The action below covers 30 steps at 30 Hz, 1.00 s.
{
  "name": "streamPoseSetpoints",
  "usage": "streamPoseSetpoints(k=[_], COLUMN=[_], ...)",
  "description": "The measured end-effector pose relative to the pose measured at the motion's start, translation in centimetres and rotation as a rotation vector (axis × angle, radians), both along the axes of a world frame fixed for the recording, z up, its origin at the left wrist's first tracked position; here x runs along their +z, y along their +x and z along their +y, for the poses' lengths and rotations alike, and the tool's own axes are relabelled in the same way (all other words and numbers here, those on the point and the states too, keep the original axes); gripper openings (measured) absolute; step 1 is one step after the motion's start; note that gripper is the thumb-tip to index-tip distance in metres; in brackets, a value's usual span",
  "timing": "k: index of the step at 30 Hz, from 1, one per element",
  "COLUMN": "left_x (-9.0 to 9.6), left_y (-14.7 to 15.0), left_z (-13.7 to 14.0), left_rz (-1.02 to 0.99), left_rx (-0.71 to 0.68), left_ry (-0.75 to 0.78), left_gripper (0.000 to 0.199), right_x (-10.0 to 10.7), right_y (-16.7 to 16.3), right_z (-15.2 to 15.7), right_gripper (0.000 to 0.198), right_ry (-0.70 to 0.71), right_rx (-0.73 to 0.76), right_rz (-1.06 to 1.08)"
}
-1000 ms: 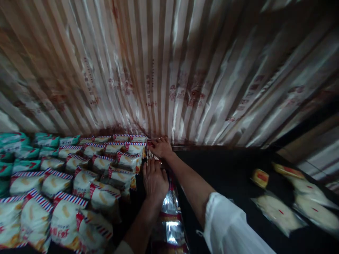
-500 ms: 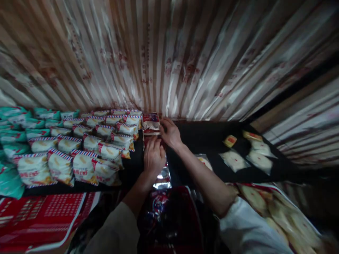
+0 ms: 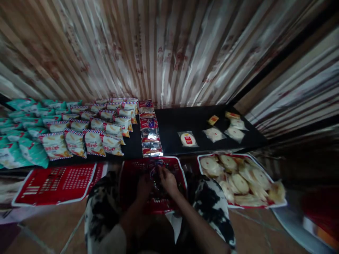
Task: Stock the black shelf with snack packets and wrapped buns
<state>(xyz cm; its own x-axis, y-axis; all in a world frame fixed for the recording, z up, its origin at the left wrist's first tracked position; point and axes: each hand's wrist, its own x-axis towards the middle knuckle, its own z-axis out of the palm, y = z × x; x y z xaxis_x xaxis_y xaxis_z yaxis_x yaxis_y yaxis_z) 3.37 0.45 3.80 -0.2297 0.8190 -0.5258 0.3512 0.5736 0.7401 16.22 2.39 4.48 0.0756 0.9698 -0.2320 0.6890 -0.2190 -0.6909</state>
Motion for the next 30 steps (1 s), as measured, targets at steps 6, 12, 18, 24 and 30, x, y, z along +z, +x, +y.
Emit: streamPoseSetpoints(k=[6, 12, 18, 24, 30], left_x=[-2.8, -4.2, -4.3, -1.9, 2.5], left_y=[0.8, 2.3, 1.8, 1.1, 0.8], left_z=[1.4, 2.1, 2.5, 2.4, 1.6], left_rz=[-0.015, -0.023, -0.003, -0.076, -0.27], left_rx=[0.043, 0.066, 0.017, 0.031, 0.126], left_ry=[-0.087, -0.115, -0.2, -0.19, -0.111], left_gripper=[0.017, 0.024, 0.008, 0.008, 0.013], right_x=[-2.8, -4.8, -5.9, -5.5, -3.0], right_y=[-0.2, 1.0, 1.6, 1.2, 0.7], right_z=[0.8, 0.7, 1.0, 0.8, -0.7], right_gripper=[0.034, 0.032, 0.039, 0.056, 0.05], right_ry=[-0.211, -0.313, -0.359, -0.348, -0.355], right_rx=[0.038, 0.006, -0.022, 0.009, 0.073], right_rz=[-0.168, -0.185, -0.153, -0.026, 0.21])
